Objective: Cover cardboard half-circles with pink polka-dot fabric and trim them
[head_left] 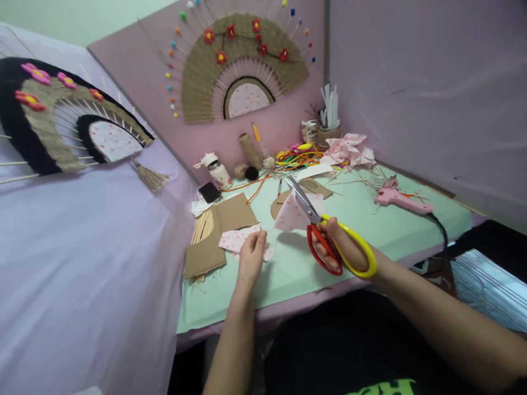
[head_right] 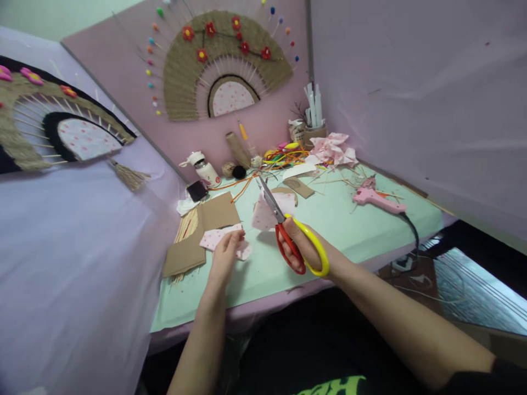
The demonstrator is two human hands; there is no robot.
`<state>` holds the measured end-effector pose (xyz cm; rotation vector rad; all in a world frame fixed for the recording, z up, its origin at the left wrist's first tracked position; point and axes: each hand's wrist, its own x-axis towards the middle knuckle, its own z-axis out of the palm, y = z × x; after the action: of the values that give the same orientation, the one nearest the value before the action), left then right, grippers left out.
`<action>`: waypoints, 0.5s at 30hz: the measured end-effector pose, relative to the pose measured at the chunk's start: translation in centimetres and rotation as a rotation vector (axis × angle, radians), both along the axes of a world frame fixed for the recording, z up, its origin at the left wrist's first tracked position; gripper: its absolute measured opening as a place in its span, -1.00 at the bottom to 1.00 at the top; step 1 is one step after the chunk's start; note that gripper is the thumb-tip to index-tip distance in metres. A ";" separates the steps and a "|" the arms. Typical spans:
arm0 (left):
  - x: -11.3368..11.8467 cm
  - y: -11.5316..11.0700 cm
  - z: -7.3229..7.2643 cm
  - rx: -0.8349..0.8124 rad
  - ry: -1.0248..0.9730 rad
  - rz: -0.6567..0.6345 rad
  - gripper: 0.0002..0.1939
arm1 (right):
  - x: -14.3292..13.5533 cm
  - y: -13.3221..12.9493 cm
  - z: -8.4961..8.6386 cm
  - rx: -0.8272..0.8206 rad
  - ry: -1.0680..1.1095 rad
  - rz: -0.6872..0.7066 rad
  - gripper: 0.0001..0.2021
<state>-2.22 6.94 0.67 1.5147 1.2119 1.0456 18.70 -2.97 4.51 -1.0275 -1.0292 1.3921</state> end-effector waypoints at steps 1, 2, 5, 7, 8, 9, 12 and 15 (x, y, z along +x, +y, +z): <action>0.6 -0.3 -0.5 -0.051 -0.033 -0.014 -0.56 | 0.0 0.1 0.5 -0.011 0.012 0.006 -0.28; 1.0 -0.5 -0.8 -0.113 -0.055 -0.041 -0.52 | 0.0 0.1 1.0 -0.023 0.021 0.011 -0.27; 1.8 -0.7 -1.3 -0.247 -0.117 -0.139 -0.45 | -0.2 0.0 2.3 -0.046 0.028 0.039 -0.25; 2.2 -0.6 -1.3 -0.238 -0.148 -0.127 -0.46 | -0.5 -0.2 3.1 -0.060 0.036 0.056 -0.24; 2.4 -0.5 -1.1 -0.225 -0.168 -0.097 -0.48 | -0.6 -0.3 3.3 -0.067 0.044 0.060 -0.24; 2.6 -0.4 -1.0 -0.222 -0.201 -0.070 -0.50 | -0.7 -0.3 3.4 -0.075 0.053 0.060 -0.24; 3.3 0.3 -0.3 -0.256 -0.438 -0.056 -0.53 | -0.7 -0.1 3.4 -0.100 0.076 0.054 -0.27; 3.8 1.2 0.9 -0.288 -0.715 -0.068 -0.48 | -0.3 0.6 2.8 -0.126 0.089 0.060 -0.29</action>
<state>1.55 8.17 1.59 0.8342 0.7517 1.1669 18.36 -2.39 7.33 -1.0234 -0.9230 1.5543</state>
